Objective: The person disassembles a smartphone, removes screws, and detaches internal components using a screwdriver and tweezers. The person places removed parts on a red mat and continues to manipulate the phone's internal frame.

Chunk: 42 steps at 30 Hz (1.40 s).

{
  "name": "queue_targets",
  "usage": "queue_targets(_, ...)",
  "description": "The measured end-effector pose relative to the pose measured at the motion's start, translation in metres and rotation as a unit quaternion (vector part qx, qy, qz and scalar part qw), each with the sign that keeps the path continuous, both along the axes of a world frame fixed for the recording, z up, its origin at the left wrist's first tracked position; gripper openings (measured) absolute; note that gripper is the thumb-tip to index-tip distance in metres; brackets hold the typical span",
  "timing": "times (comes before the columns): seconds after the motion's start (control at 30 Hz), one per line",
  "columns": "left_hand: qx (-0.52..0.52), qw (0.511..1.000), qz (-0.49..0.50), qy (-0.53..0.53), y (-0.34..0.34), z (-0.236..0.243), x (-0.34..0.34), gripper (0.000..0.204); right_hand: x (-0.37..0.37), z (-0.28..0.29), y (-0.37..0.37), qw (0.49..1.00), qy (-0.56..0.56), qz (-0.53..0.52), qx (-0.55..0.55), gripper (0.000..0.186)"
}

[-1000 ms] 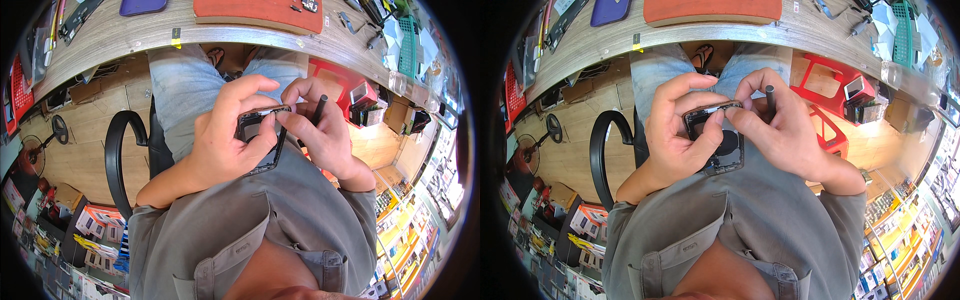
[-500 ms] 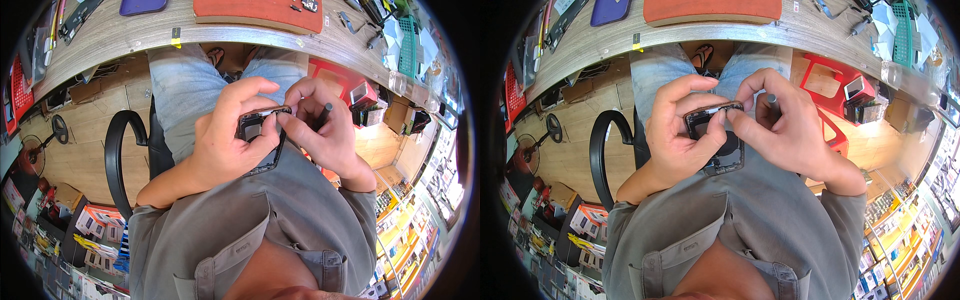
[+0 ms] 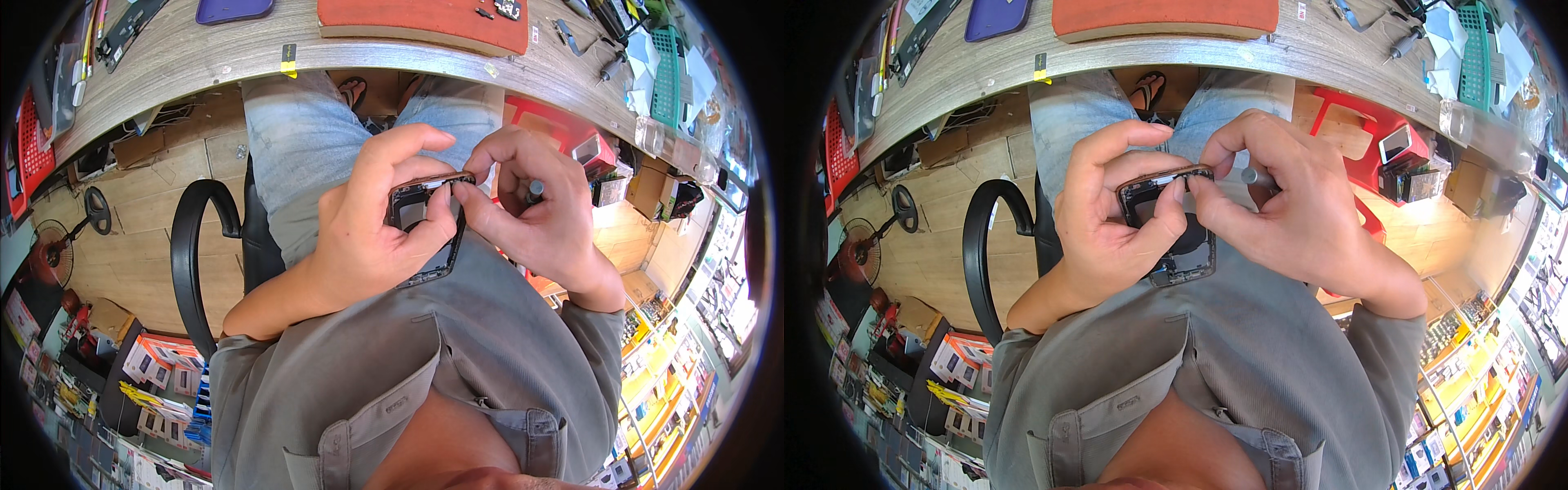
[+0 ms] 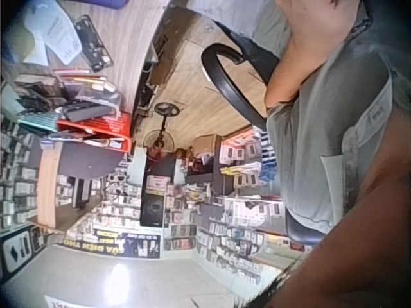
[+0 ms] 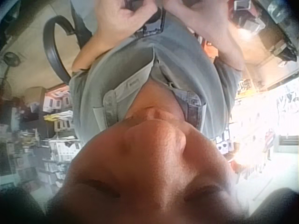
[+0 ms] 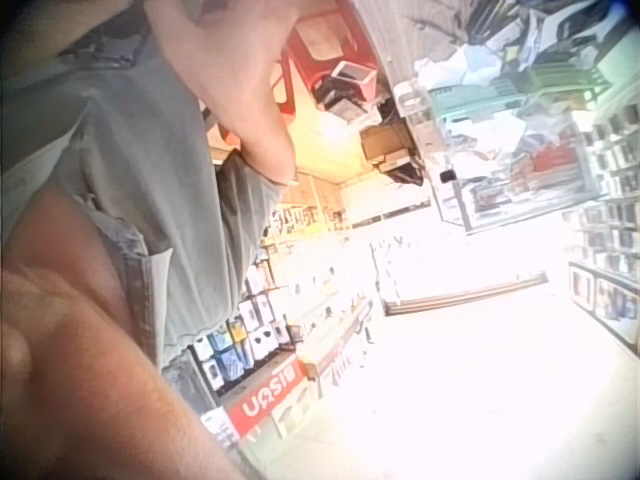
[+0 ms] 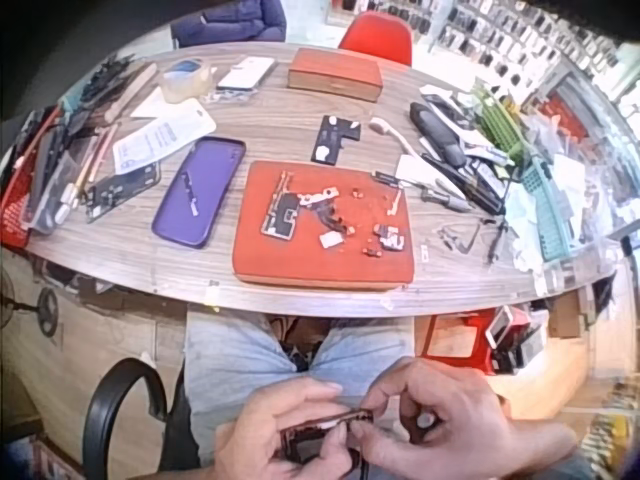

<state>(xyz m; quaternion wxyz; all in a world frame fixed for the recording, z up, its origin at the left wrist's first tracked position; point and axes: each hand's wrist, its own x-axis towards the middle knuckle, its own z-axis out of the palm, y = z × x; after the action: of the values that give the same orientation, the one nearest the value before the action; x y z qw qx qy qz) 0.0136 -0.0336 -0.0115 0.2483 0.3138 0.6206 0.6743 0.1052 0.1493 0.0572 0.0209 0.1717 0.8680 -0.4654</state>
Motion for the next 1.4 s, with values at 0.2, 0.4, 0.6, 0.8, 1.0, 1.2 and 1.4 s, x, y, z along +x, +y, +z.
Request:
queue_targets(0.2,-0.013,1.0,-0.021,0.003,-0.001,0.003,-0.002,0.055,-0.005,0.004,0.003,0.999,0.017,0.035,0.034,0.022)
queue_targets(0.4,-0.007,1.0,-0.016,0.023,0.0,0.005,-0.006,0.054,-0.009,0.005,0.002,0.991,0.055,0.07,0.103,0.021)
queue_targets(0.6,-0.001,1.0,0.005,0.023,0.0,0.002,-0.004,0.056,-0.008,0.002,-0.001,0.988,0.076,0.065,0.118,0.022)
queue_targets(0.8,-0.005,0.998,-0.015,0.06,0.0,0.005,-0.008,0.053,-0.006,-0.001,-0.003,0.989,0.087,0.055,0.109,0.024)
queue_targets(1.0,0.004,0.999,-0.016,0.046,0.0,0.001,-0.007,0.055,-0.007,-0.003,-0.008,0.991,0.071,0.035,0.103,0.025)
queue_targets(1.2,0.008,0.999,-0.039,0.018,-0.002,0.003,-0.009,0.056,-0.004,-0.007,-0.011,0.991,0.077,0.026,0.107,0.026)
queue_targets(1.4,0.005,0.996,-0.055,-0.072,-0.002,0.004,-0.009,0.057,-0.004,-0.009,-0.009,0.993,0.082,0.024,0.08,0.025)
